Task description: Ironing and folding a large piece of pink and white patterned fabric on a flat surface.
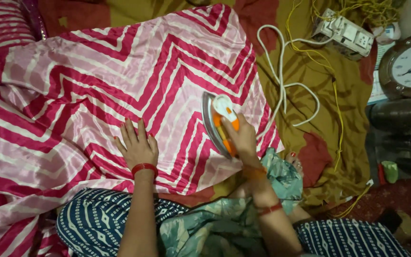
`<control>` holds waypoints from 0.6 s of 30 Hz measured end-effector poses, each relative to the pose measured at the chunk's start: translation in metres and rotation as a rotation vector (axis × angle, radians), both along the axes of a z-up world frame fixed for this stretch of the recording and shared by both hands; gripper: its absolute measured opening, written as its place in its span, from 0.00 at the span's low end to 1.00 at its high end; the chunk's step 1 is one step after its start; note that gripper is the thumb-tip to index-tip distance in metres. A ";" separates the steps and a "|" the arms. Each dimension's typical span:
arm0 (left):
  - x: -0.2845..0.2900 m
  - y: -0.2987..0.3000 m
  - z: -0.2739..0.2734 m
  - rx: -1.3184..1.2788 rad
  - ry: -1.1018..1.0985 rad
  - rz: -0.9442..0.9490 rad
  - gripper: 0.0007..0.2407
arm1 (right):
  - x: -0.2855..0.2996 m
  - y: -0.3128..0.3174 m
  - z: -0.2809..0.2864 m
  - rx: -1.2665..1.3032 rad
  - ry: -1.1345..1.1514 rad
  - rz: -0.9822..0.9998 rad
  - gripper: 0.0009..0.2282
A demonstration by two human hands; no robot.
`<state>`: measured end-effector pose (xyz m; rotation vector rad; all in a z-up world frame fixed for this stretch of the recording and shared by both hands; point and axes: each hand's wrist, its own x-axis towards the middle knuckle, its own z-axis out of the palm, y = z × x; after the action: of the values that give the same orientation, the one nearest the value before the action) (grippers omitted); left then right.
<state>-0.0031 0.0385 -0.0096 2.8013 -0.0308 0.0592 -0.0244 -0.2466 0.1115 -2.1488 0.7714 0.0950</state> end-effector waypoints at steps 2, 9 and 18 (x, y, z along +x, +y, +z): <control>0.000 0.000 -0.001 0.000 0.007 -0.002 0.24 | -0.020 -0.003 0.005 -0.044 -0.031 0.012 0.21; 0.002 0.000 0.002 0.002 0.041 -0.006 0.25 | -0.032 -0.031 -0.035 -0.499 -0.081 0.117 0.18; 0.001 -0.001 0.000 0.016 0.023 -0.006 0.24 | 0.061 -0.064 -0.009 -0.385 -0.135 0.022 0.28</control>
<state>-0.0017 0.0376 -0.0096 2.8174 -0.0347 0.0260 0.0367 -0.3109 0.1029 -2.4954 0.7324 -0.2013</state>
